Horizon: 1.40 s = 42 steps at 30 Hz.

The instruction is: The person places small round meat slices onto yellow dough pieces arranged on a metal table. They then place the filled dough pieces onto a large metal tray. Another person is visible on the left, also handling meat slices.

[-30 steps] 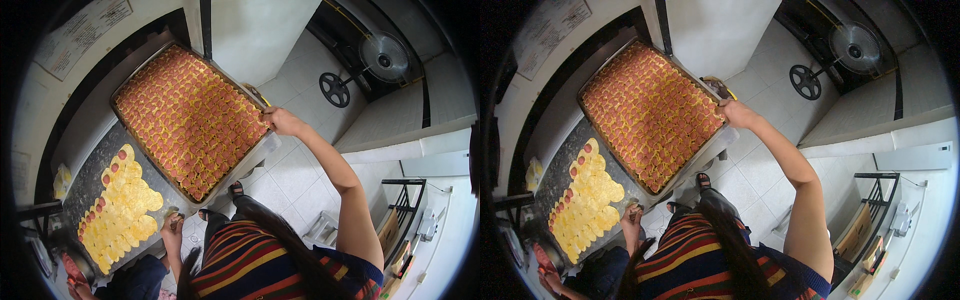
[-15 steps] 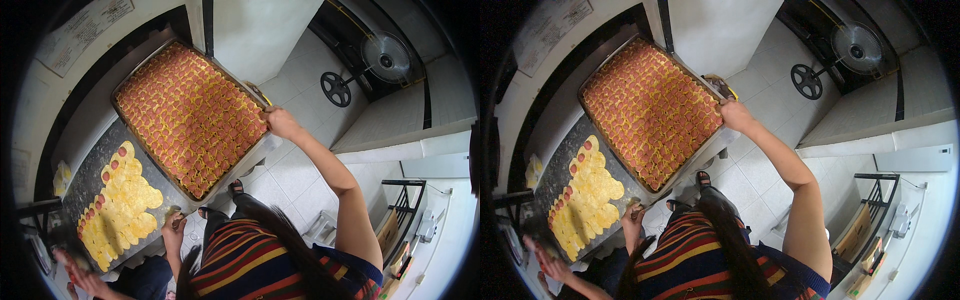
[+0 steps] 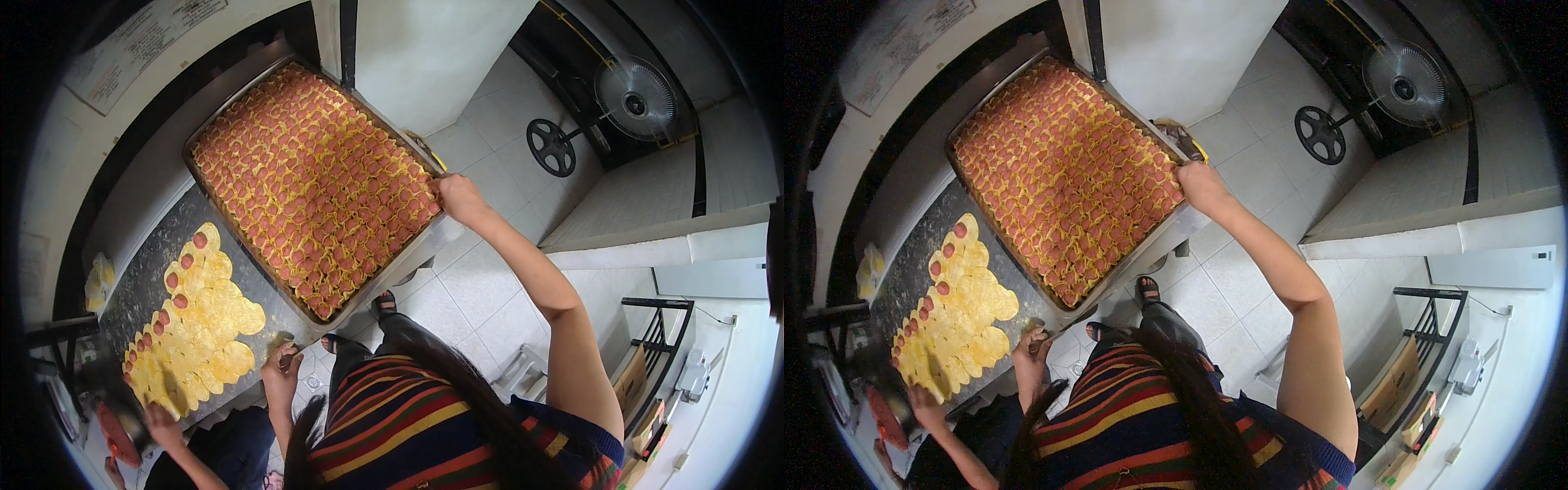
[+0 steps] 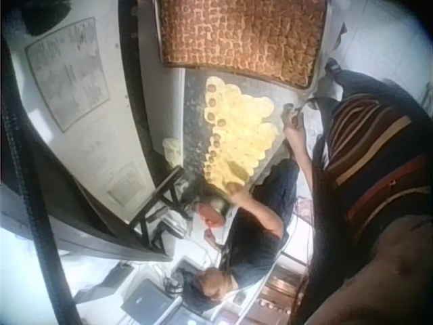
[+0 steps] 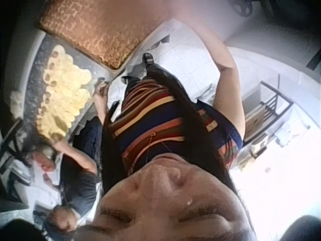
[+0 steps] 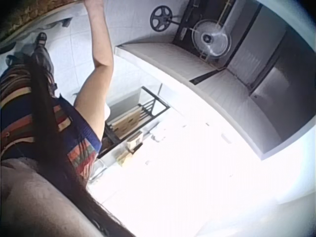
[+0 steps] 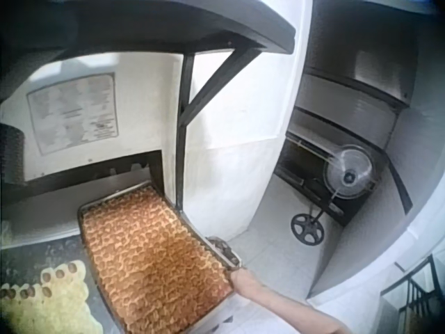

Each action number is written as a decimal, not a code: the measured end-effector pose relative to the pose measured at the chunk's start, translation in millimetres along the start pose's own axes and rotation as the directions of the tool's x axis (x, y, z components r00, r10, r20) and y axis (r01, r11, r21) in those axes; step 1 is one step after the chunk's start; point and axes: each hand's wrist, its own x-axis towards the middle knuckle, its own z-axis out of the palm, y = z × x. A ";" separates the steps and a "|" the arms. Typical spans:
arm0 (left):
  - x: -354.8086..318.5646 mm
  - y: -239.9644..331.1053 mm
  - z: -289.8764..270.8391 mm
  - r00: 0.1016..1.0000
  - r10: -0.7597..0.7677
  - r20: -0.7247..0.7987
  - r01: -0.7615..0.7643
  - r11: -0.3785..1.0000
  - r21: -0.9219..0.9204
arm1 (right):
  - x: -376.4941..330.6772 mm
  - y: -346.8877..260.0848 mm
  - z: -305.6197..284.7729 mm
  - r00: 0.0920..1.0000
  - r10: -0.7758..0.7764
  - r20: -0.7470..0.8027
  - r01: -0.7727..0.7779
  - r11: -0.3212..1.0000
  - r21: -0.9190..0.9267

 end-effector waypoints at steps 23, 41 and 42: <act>5.9 -6.5 -10.8 0.996 -0.092 0.017 0.093 0.995 -0.035 | -20.2 9.0 -47.3 0.972 0.158 0.171 -0.156 0.987 -0.027; 8.5 -11.6 -14.2 1.000 0.001 0.017 -0.001 1.000 0.022 | -9.6 3.1 -35.8 0.865 0.197 0.462 -0.118 0.974 -0.194; 9.0 -9.4 -14.3 0.999 0.036 0.010 -0.037 0.998 0.050 | -7.7 0.1 -38.0 0.851 0.200 0.486 -0.106 0.971 -0.216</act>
